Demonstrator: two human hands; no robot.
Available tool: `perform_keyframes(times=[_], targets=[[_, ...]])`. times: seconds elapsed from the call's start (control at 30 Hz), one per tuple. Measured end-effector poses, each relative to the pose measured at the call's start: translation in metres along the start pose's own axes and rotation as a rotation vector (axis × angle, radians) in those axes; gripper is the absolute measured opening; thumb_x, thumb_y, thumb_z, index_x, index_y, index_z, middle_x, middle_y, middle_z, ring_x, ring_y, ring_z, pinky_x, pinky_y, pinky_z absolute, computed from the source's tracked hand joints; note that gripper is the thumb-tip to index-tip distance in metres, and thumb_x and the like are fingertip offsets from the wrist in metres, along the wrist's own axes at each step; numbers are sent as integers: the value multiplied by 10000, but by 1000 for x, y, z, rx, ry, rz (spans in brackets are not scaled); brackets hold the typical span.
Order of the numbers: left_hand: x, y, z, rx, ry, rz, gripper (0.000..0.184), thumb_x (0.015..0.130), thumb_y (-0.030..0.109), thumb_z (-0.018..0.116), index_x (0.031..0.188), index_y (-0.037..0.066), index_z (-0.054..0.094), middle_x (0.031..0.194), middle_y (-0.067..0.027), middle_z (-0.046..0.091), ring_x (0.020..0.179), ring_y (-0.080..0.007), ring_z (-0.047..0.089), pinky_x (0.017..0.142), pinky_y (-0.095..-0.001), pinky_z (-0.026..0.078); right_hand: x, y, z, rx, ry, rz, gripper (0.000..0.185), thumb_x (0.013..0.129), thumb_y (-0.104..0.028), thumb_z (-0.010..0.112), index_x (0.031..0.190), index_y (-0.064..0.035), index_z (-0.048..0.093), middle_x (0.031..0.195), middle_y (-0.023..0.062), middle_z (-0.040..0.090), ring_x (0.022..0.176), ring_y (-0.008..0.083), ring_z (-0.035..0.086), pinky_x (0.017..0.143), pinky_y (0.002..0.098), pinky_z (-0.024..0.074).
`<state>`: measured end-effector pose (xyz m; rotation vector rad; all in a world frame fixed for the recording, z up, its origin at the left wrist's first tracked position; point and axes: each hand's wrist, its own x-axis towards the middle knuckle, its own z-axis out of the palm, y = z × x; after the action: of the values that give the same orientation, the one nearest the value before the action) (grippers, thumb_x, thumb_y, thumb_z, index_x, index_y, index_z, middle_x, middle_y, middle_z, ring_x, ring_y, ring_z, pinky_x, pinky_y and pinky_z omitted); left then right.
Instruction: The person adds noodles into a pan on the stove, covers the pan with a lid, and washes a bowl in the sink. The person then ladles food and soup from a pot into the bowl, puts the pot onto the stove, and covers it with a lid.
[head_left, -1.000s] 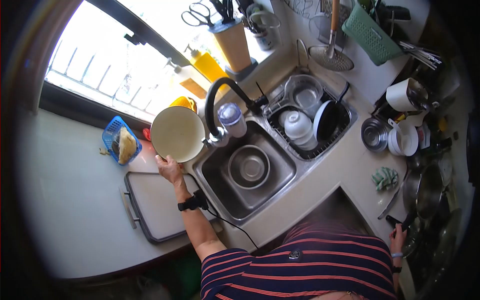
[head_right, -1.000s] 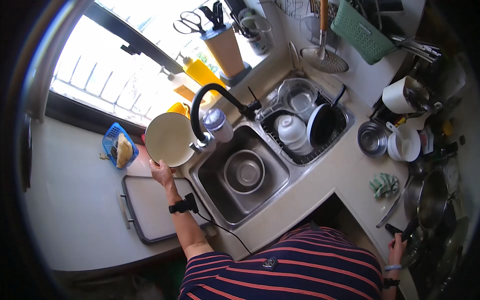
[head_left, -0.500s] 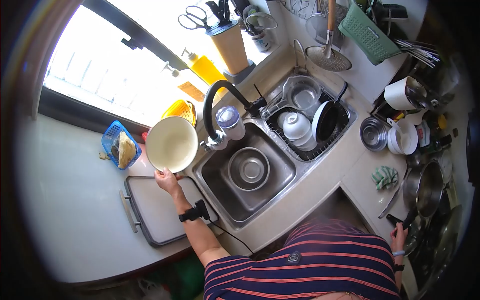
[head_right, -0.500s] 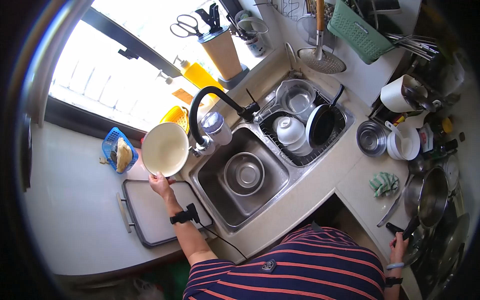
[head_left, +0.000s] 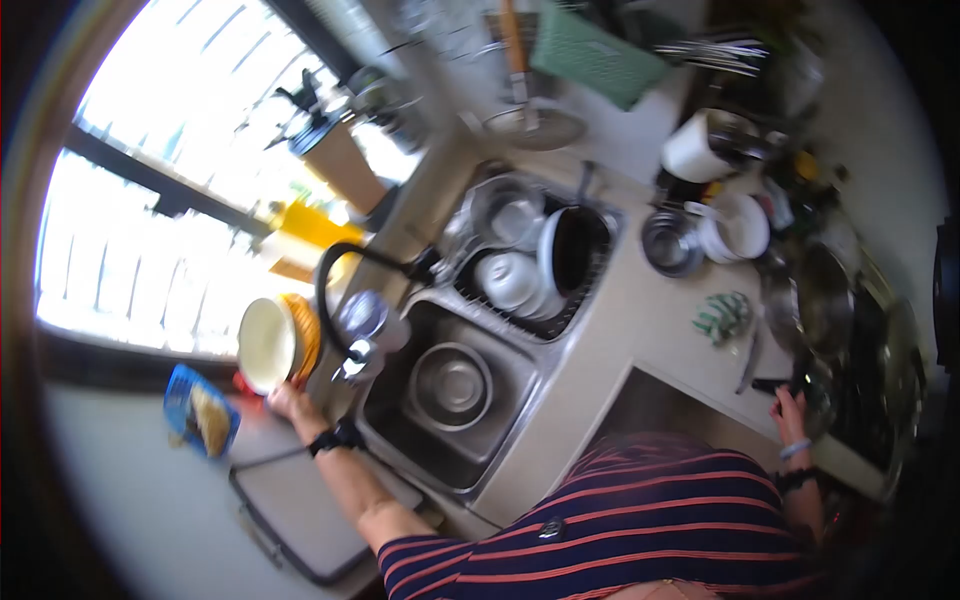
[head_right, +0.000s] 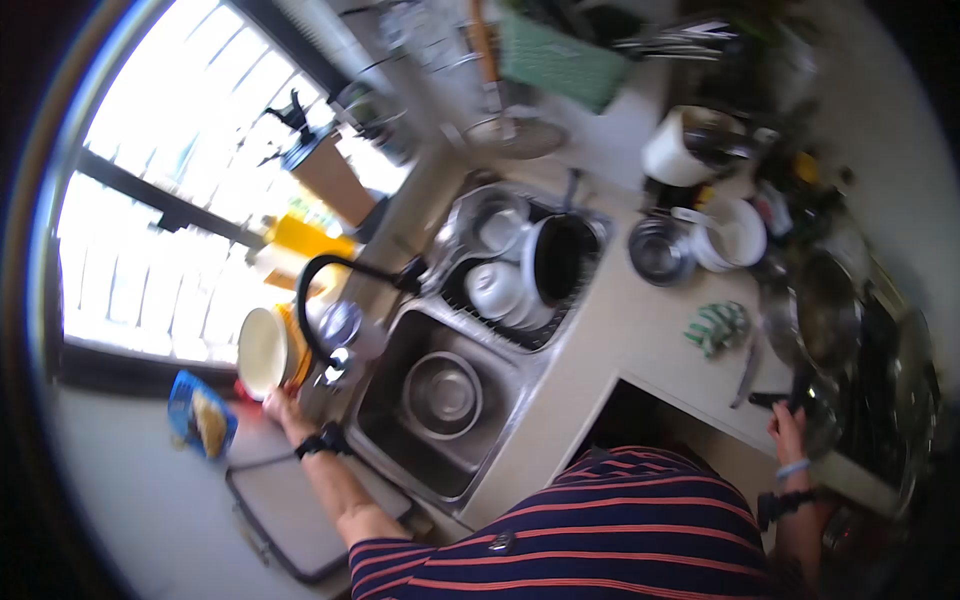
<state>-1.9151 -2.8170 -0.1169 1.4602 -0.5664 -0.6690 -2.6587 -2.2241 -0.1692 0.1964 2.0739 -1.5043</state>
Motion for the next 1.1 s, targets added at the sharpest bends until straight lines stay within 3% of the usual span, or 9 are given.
perform_keyframes(times=[0.1, 0.13, 0.17, 0.23, 0.4, 0.53, 0.7, 0.93, 1.1], targets=[[31, -27, -21, 40, -208, 71, 219, 860, 148, 551, 894, -68, 564, 788, -177, 613, 646, -289, 621, 581, -389, 546, 2, 7, -4, 21, -97, 6, 212, 783, -202, 641, 876, -113, 472, 638, -38, 470, 517, 68, 467, 451, 202, 384], [34, -34, -29, 336, -343, 328, 308, 871, 215, 560, 908, -91, 562, 817, -195, 615, 712, -295, 625, 657, -374, 544, -6, -1, 2, -59, -17, -38, 142, 820, -150, 612, 843, -101, 481, 599, -12, 497, 505, 89, 497, 467, 233, 417], [7, -20, -20, 8, -376, 122, 358, 875, 228, 562, 947, -121, 540, 846, -205, 608, 765, -283, 620, 707, -353, 538, -6, -1, 0, -64, -74, -64, 160, 817, -151, 615, 861, -100, 469, 593, -15, 493, 501, 88, 502, 471, 234, 428], [17, -26, -15, -3, -328, 64, 446, 891, 234, 545, 1070, -164, 452, 915, -219, 586, 817, -282, 608, 760, -372, 533, -15, -9, 10, -61, 26, -28, 196, 804, -148, 616, 906, -116, 452, 622, -10, 506, 509, 88, 511, 483, 247, 451], [-4, -21, -6, -8, -273, -23, 503, 879, 305, 587, 1103, -125, 453, 998, -196, 570, 909, -282, 587, 863, -371, 501, -20, -22, 17, -27, 65, 36, 184, 778, -112, 622, 865, -93, 460, 629, -6, 502, 505, 88, 508, 480, 258, 475], [9, -21, -3, -49, -242, -77, 487, 876, 277, 585, 1111, -126, 448, 934, -205, 548, 806, -275, 581, 775, -364, 548, -21, -19, 17, -13, 60, 4, 168, 778, -94, 591, 859, -95, 444, 616, -5, 477, 484, 90, 467, 458, 261, 442], [6, -28, -16, -2, -322, 64, 422, 876, 274, 580, 1083, -79, 478, 837, -130, 538, 709, -234, 556, 711, -352, 544, -29, -24, 16, -67, 39, 29, 160, 761, -76, 560, 841, -91, 422, 598, 0, 450, 457, 98, 431, 430, 266, 404], [-159, 63, -4, 53, -368, 82, 138, 793, 101, 548, 860, 6, 475, 774, -111, 530, 720, -216, 545, 656, -346, 466, -39, -33, 17, 43, 59, -30, 105, 733, -51, 538, 780, -69, 446, 549, -3, 428, 409, 89, 399, 377, 246, 370], [-203, 59, -16, 62, -389, 28, 182, 816, 123, 566, 927, -19, 536, 772, -118, 555, 695, -201, 559, 626, -306, 473, -51, -59, 15, 33, 60, -109, 160, 766, -103, 603, 801, -70, 451, 552, -5, 432, 412, 74, 398, 371, 246, 364]])
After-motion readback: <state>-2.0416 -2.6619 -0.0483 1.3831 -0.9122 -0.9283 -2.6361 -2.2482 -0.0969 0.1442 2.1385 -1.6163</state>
